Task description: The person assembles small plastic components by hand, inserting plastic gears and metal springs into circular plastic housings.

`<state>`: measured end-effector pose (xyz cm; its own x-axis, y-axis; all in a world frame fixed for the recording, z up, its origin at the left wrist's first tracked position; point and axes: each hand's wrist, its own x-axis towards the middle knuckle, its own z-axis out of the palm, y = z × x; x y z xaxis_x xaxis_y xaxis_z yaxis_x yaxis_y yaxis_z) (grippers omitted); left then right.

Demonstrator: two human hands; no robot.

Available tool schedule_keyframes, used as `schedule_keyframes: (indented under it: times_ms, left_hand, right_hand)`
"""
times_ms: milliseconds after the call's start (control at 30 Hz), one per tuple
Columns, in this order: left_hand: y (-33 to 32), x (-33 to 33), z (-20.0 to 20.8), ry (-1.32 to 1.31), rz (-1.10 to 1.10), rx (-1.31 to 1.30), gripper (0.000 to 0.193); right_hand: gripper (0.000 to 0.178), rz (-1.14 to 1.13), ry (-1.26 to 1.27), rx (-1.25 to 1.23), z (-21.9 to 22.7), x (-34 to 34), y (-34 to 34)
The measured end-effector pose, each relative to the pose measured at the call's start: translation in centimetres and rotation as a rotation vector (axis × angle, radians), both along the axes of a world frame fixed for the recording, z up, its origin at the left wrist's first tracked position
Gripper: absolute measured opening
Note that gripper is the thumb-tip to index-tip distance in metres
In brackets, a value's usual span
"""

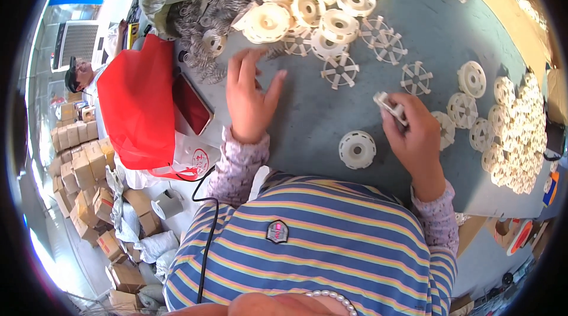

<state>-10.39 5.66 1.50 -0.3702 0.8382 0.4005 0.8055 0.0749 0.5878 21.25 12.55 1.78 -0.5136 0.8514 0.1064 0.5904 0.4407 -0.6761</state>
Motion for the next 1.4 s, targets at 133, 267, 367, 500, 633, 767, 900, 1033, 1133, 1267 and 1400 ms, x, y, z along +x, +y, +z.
schedule_keyframes:
  times_ms: [133,267,367,500,633,767,900,1033,1133,1267,1400]
  left_hand:
    - [2.2,-2.1,-2.5,0.191,-0.064,0.011,0.042]
    - [2.4,-0.9,-2.4,0.062,-0.078,0.009,0.036]
    - [-0.2,2.8,-1.4,-0.500,-0.301,-0.076,0.034]
    - [-2.0,8.0,-0.2,-0.585,-0.522,0.055,0.038]
    - [-1.9,8.3,-0.7,-0.601,-0.499,0.076,0.043]
    - [-2.2,8.4,-1.3,-0.716,-0.509,0.037,0.040]
    - [-2.4,9.1,-1.3,-1.545,-0.545,-0.218,0.029]
    - [-1.4,8.3,-1.2,-1.792,-0.385,-0.485,0.029]
    - [-1.3,8.2,-1.8,-1.897,-0.346,-0.449,0.034]
    - [-1.4,7.6,-1.4,-1.948,-0.431,-0.491,0.031]
    - [-1.4,9.5,0.4,-1.784,-0.377,-0.285,0.042]
  right_hand:
    - [0.035,-0.117,0.019,-0.446,1.1,0.7,-0.5]
    - [0.038,-0.073,-0.177,0.129,0.3,0.7,0.2]
    - [0.046,-0.026,-0.235,0.573,1.6,-0.1,1.2]
    - [0.041,0.094,0.373,-0.469,2.2,-3.0,-1.4]
    - [0.027,0.018,0.531,-0.627,0.6,-3.2,-1.3]
    - [0.023,-0.007,0.658,-0.656,-1.1,-2.3,-1.1]
    - [0.022,0.151,0.657,-0.328,-1.4,-1.6,-0.6]
    - [0.027,0.299,0.534,-0.071,0.2,-2.0,-0.4]
    - [0.030,0.349,0.532,-0.004,0.3,-2.2,-0.4]
    - [0.028,0.419,0.581,-0.078,0.7,-2.4,-0.2]
    - [0.025,0.315,0.727,-0.358,-1.3,-1.7,-0.6]
